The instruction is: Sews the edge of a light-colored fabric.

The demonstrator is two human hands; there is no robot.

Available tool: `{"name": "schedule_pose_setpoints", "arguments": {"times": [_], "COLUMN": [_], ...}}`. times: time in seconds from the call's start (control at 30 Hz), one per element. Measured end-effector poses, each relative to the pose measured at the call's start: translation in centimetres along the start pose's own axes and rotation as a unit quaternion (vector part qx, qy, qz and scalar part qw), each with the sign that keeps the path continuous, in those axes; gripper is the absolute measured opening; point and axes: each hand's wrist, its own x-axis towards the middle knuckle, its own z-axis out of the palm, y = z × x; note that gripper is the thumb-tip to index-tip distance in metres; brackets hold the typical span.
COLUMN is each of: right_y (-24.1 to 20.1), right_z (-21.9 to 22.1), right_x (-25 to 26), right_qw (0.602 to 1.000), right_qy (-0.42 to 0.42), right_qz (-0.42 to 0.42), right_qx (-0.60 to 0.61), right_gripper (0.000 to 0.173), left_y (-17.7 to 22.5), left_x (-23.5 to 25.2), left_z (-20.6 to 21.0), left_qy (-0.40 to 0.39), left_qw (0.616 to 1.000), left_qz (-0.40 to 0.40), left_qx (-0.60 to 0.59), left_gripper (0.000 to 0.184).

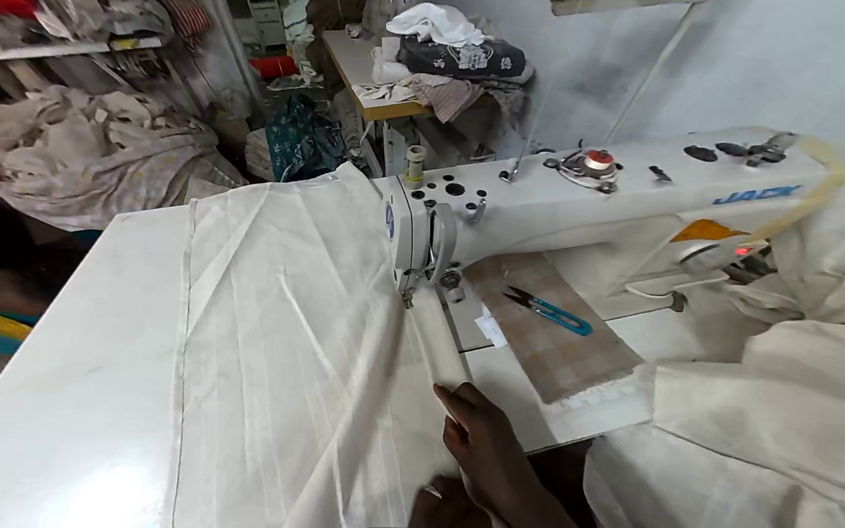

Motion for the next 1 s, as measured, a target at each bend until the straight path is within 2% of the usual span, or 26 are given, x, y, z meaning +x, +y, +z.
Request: {"name": "schedule_pose_setpoints", "arguments": {"times": [0.07,0.13,0.33,0.53,0.63,0.73,0.87,0.9,0.93,0.97,1.0], "right_y": [0.4,0.4,-0.1,0.3,0.2,0.9,0.8,0.5,0.3,0.4,0.7], "right_z": [0.6,0.9,1.2,1.9,1.7,-0.1,-4.1,-4.4,-4.0,-3.1,-2.3], "right_x": [0.1,0.6,2.9,5.2,6.7,6.4,1.0,-0.4,-1.5,-2.2,-2.4], "right_qw": [1.0,1.0,1.0,1.0,0.998,0.996,0.994,0.995,0.997,0.996,0.99], "right_qy": [0.018,0.022,-0.007,-0.005,-0.038,-0.074,-0.082,-0.069,-0.03,0.043,0.116], "right_qz": [-0.014,-0.014,0.01,0.016,0.039,0.037,-0.04,-0.057,-0.068,-0.078,-0.077], "right_qx": [-0.005,-0.007,-0.02,-0.025,-0.019,0.037,0.062,0.047,0.025,0.001,0.003], "right_gripper": [0.04,0.04,0.04,0.039,0.038,0.033,0.058,0.057,0.044,0.026,0.017], "left_y": [-2.7,-4.2,-3.8,-3.7,-3.6,-3.1,-2.3,-1.9,-1.5,-1.2,-0.7], "left_x": [0.3,0.5,1.6,1.5,1.5,1.6,0.5,0.0,-0.4,-0.7,-1.0], "left_z": [0.7,1.5,2.1,3.0,3.5,3.3,1.5,1.2,1.1,1.2,1.2], "left_qy": [0.08,0.114,0.175,0.194,0.199,0.191,0.139,0.132,0.121,0.1,0.072], "left_qw": [0.995,0.985,0.963,0.957,0.951,0.955,0.984,0.989,0.992,0.995,0.996], "left_qz": [0.052,0.076,0.061,0.071,0.076,0.054,-0.001,-0.01,-0.01,-0.007,-0.011], "left_qx": [0.033,0.101,0.196,0.205,0.223,0.22,0.108,0.072,0.042,0.004,-0.042], "left_gripper": [0.044,0.038,0.022,0.018,0.019,0.019,0.021,0.02,0.019,0.021,0.023]}}
